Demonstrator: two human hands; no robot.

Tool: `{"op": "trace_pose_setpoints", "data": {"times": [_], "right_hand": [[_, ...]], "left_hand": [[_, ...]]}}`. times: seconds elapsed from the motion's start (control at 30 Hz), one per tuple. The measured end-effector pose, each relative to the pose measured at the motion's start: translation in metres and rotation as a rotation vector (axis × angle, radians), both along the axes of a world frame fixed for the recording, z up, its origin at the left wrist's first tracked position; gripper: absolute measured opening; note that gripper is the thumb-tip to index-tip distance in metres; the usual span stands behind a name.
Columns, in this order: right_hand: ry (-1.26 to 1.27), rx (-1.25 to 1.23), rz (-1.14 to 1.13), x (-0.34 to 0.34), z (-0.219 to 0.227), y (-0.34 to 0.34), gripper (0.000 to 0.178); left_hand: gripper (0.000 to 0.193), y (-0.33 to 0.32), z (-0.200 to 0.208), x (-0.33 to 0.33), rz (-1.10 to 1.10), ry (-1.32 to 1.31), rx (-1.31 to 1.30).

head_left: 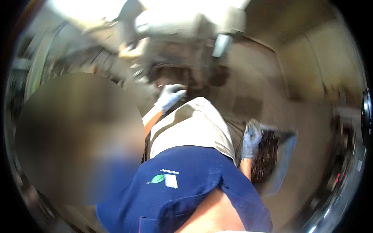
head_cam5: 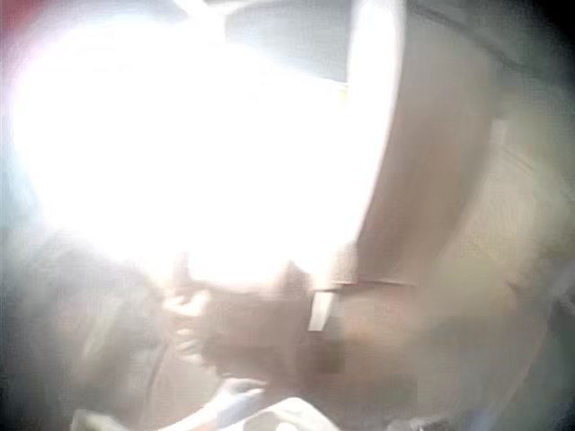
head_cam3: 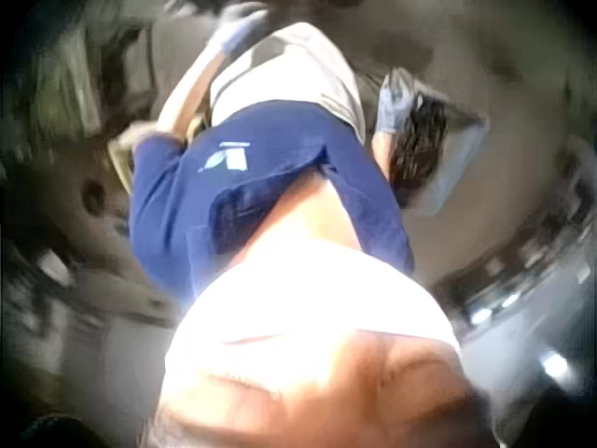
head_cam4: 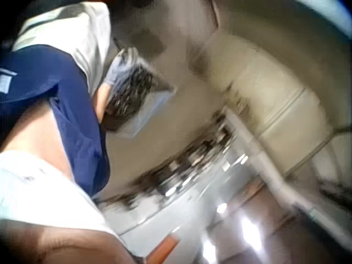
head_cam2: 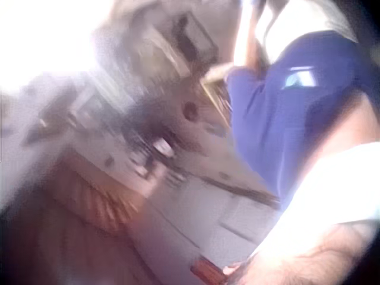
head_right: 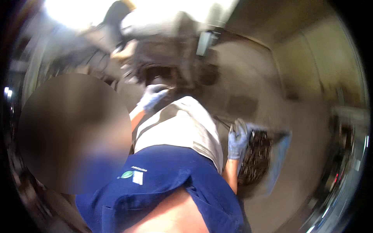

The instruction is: The person picks up metal parts from a bin and grinds them against a bench grinder one by one, then places them into a separate container.

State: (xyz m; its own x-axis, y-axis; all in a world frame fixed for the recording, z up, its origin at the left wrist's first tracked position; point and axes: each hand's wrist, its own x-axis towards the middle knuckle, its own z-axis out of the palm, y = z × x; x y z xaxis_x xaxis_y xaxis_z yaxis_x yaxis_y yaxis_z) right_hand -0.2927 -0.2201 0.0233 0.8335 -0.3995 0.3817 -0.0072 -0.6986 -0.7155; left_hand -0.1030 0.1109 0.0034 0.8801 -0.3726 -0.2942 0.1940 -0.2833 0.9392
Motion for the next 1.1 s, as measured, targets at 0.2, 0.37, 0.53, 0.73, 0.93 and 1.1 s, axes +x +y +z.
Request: {"op": "trace_pose_setpoints", "data": {"times": [0.2, 0.37, 0.53, 0.73, 0.93, 1.1], "right_hand": [[0.206, 0.243, 0.530, 0.069, -0.062, 0.035, 0.011], [0.439, 0.429, 0.635, 0.125, -0.086, 0.048, 0.016], [0.517, 0.563, 0.633, 0.134, -0.056, 0.083, 0.024], [0.741, 0.514, 0.650, 0.157, -0.056, 0.105, 0.032], [0.775, 0.516, 0.646, 0.161, -0.055, 0.113, 0.032], [0.804, 0.561, 0.628, 0.149, -0.041, 0.121, 0.034]], "left_hand": [[0.025, 0.106, -0.006, -0.039, 0.228, -0.271, 0.382], [0.030, 0.235, 0.005, -0.135, 0.946, -0.057, 0.256], [0.024, 0.341, -0.057, -0.290, 1.485, -0.042, 0.074], [0.034, 0.362, -0.110, -0.342, 1.320, 0.164, 0.533], [0.031, 0.341, -0.077, -0.317, 1.033, 0.405, 0.757], [0.045, 0.292, -0.035, -0.295, 0.698, 0.630, 0.859]]}}
